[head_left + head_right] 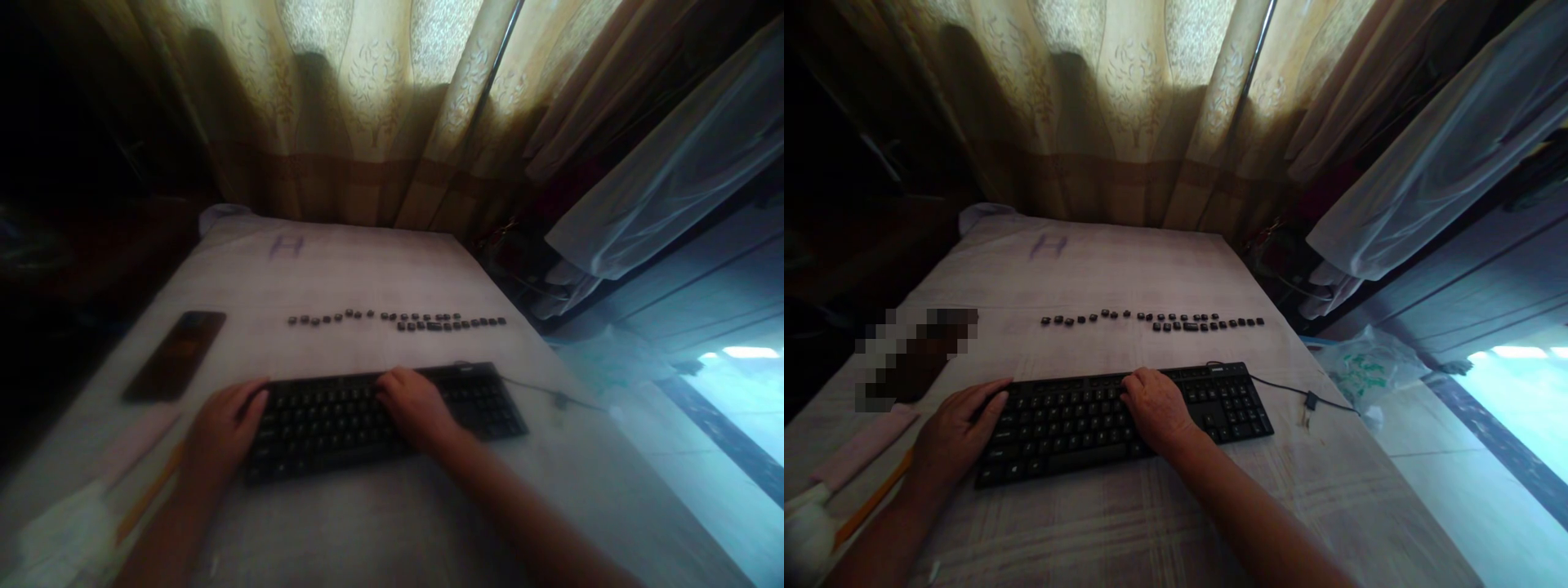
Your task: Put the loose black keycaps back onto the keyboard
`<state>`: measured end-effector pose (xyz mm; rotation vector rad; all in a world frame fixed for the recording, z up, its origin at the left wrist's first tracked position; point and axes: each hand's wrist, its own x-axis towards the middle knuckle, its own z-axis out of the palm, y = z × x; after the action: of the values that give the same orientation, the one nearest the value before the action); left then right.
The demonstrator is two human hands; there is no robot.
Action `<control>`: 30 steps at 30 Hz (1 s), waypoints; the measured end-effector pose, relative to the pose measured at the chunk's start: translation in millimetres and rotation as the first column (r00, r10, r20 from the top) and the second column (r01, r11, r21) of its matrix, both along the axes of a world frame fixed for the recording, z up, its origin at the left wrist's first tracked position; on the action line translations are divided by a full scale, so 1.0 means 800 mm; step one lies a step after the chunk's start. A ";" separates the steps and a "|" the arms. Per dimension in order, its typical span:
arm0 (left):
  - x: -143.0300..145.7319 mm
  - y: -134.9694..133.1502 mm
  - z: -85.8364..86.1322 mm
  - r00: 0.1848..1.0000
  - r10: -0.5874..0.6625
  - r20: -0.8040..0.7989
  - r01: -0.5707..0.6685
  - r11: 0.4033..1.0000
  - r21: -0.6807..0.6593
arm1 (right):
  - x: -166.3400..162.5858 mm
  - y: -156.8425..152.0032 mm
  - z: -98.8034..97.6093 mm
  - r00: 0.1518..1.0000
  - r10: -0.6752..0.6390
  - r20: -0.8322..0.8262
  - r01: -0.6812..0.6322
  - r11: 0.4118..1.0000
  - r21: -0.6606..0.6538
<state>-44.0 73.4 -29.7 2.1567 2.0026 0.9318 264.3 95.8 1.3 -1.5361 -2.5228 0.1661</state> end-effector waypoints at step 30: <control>0.160 -0.019 0.026 0.850 -0.408 -0.334 0.439 0.898 0.020 | 0.026 -0.004 -0.021 0.895 0.102 -0.435 -0.076 0.994 0.077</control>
<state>83.6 58.4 -8.8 2.7979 1.4861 0.6514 285.3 92.9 -15.2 -1.1968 -2.2139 0.4007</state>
